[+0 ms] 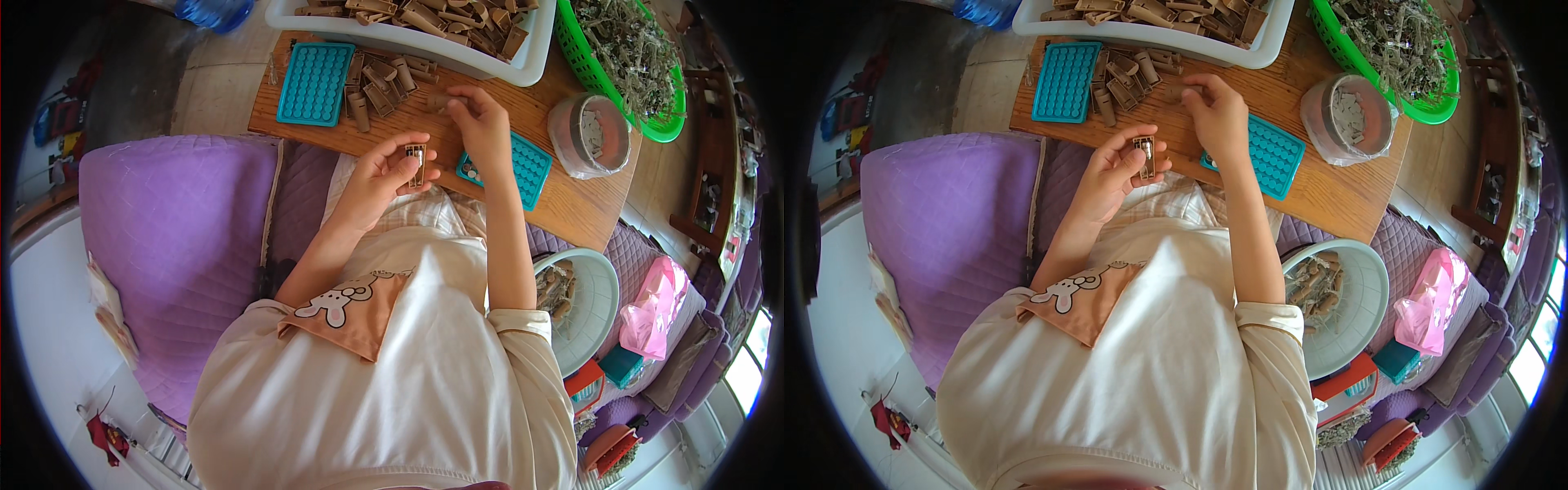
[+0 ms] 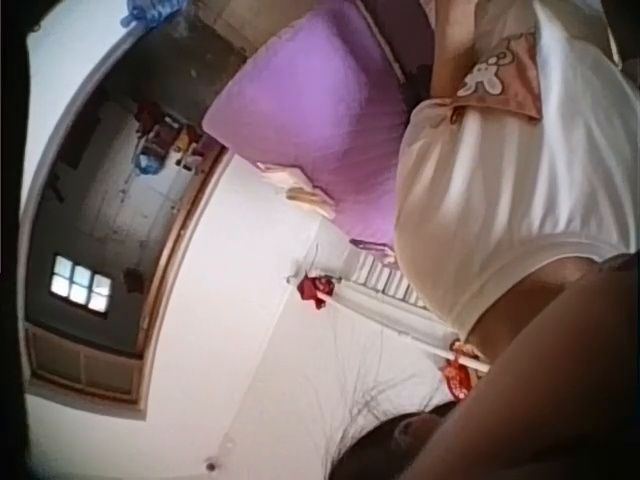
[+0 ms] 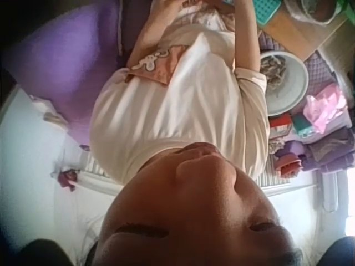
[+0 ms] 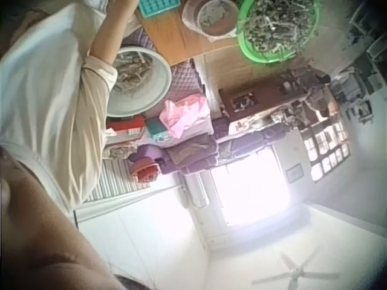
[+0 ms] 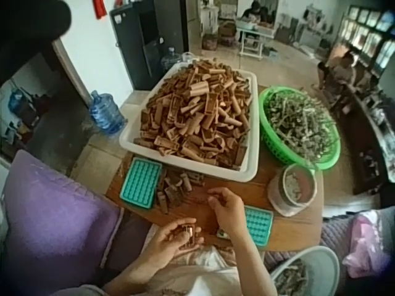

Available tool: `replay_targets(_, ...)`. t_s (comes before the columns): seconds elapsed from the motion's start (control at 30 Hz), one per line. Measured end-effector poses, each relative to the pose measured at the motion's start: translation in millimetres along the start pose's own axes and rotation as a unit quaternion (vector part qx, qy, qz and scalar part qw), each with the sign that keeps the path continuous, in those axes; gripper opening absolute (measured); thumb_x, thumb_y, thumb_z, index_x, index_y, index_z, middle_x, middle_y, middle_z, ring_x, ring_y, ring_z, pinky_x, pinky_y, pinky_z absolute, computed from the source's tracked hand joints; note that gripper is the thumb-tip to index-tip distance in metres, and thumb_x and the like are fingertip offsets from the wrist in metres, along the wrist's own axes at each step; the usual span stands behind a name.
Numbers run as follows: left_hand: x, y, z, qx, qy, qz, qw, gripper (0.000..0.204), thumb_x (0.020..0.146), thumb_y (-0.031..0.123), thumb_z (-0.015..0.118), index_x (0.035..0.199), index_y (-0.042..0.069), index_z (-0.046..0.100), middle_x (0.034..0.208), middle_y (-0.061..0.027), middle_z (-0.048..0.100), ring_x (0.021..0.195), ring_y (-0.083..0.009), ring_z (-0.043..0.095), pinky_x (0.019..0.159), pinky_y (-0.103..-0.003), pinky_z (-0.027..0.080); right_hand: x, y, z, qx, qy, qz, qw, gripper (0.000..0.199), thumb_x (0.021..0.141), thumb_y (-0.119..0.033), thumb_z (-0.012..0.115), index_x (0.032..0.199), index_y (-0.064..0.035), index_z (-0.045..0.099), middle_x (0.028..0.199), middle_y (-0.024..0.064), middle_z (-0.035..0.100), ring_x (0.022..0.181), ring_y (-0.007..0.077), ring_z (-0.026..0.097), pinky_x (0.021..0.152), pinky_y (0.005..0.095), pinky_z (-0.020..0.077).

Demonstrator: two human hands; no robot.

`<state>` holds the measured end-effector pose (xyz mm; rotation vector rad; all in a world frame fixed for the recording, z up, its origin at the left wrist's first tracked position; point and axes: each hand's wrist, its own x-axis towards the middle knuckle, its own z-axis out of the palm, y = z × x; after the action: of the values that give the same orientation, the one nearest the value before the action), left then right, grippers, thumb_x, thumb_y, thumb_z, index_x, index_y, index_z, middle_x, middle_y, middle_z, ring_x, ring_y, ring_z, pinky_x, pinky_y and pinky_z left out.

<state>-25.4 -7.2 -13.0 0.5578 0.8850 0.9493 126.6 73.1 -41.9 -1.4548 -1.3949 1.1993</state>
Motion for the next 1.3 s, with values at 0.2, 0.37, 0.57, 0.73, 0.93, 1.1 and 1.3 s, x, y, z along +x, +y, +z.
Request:
replay_targets(0.2, 8.4, -1.2, 7.7, -0.151, 0.024, 0.043, 0.987, 0.032, 0.086, 0.014, 0.042, 0.116, 0.002, 0.038, 0.103, -0.0127, 0.051, 0.095, -0.0241, 0.054, 0.08, -0.034, 0.046, -17.3, -15.7, -11.3, 0.255, 0.028, 0.083, 0.963, 0.021, 0.077, -0.003, 0.054, 0.098, 0.0009, 0.056, 0.082, 0.0048, 0.059, 0.069, 0.0074, 0.051, 0.063, 0.0181, 0.0414)
replay_targets(0.37, 10.6, -7.1, 22.7, -0.098, 0.09, 0.151, 0.98, 0.03, 0.087, 0.012, 0.039, 0.114, 0.0, 0.04, 0.104, -0.0132, 0.051, 0.098, -0.023, 0.051, 0.084, -0.035, 0.043, -53.1, -32.3, -9.1, 0.288, 0.058, 0.086, 0.952, 0.024, 0.076, -0.006, 0.058, 0.099, 0.0009, 0.055, 0.086, 0.0034, 0.053, 0.071, 0.007, 0.049, 0.065, 0.0175, 0.0407)
replay_targets(0.57, 5.0, 1.2, 43.9, -0.144, 0.06, 0.15, 0.976, 0.031, 0.088, 0.015, 0.038, 0.115, 0.0, 0.039, 0.104, -0.0097, 0.051, 0.097, -0.0176, 0.051, 0.085, -0.031, 0.042, -87.4, -41.0, 10.7, 0.259, 0.136, 0.005, 0.956, 0.023, 0.078, -0.009, 0.057, 0.099, 0.0005, 0.055, 0.091, 0.0045, 0.045, 0.083, 0.01, 0.045, 0.07, 0.0192, 0.0406)
replay_targets(0.73, 3.7, 9.6, 54.6, -0.186, 0.03, 0.159, 0.969, 0.034, 0.088, 0.017, 0.039, 0.119, 0.003, 0.036, 0.103, -0.0097, 0.051, 0.093, -0.0152, 0.052, 0.082, -0.029, 0.044, -96.6, -37.3, 13.7, 0.265, 0.199, -0.042, 0.943, 0.026, 0.081, -0.012, 0.054, 0.103, 0.0012, 0.051, 0.097, 0.0064, 0.048, 0.086, 0.0115, 0.047, 0.077, 0.0217, 0.0386)
replay_targets(0.93, 0.5, 14.5, 59.6, -0.116, 0.012, 0.162, 0.98, 0.034, 0.087, 0.018, 0.042, 0.118, 0.005, 0.036, 0.104, -0.0103, 0.051, 0.094, -0.0174, 0.052, 0.081, -0.029, 0.045, -100.4, -44.1, 1.2, 0.301, 0.225, -0.054, 0.925, 0.026, 0.081, -0.015, 0.054, 0.103, -0.0002, 0.053, 0.096, 0.0055, 0.044, 0.088, 0.0114, 0.043, 0.079, 0.022, 0.0352)
replay_targets(1.1, -2.2, 12.4, 61.3, -0.046, -0.002, 0.171, 0.984, 0.032, 0.086, 0.018, 0.043, 0.115, 0.004, 0.038, 0.104, -0.0106, 0.051, 0.095, -0.0187, 0.052, 0.082, -0.031, 0.045, -106.9, -47.0, 5.2, 0.27, 0.238, -0.11, 0.926, 0.027, 0.082, -0.017, 0.052, 0.103, -0.0005, 0.052, 0.097, 0.0054, 0.043, 0.089, 0.0118, 0.043, 0.08, 0.0232, 0.0352)
replay_targets(1.3, -1.7, 6.1, 68.7, -0.045, -0.039, 0.217, 0.974, 0.035, 0.085, 0.018, 0.046, 0.115, 0.002, 0.037, 0.106, -0.0119, 0.05, 0.105, -0.0227, 0.046, 0.087, -0.034, 0.041, -109.9, -56.3, 7.2, 0.249, 0.254, -0.131, 0.925, 0.029, 0.082, -0.023, 0.053, 0.101, -0.0011, 0.053, 0.093, 0.005, 0.041, 0.087, 0.0117, 0.042, 0.08, 0.0233, 0.035)
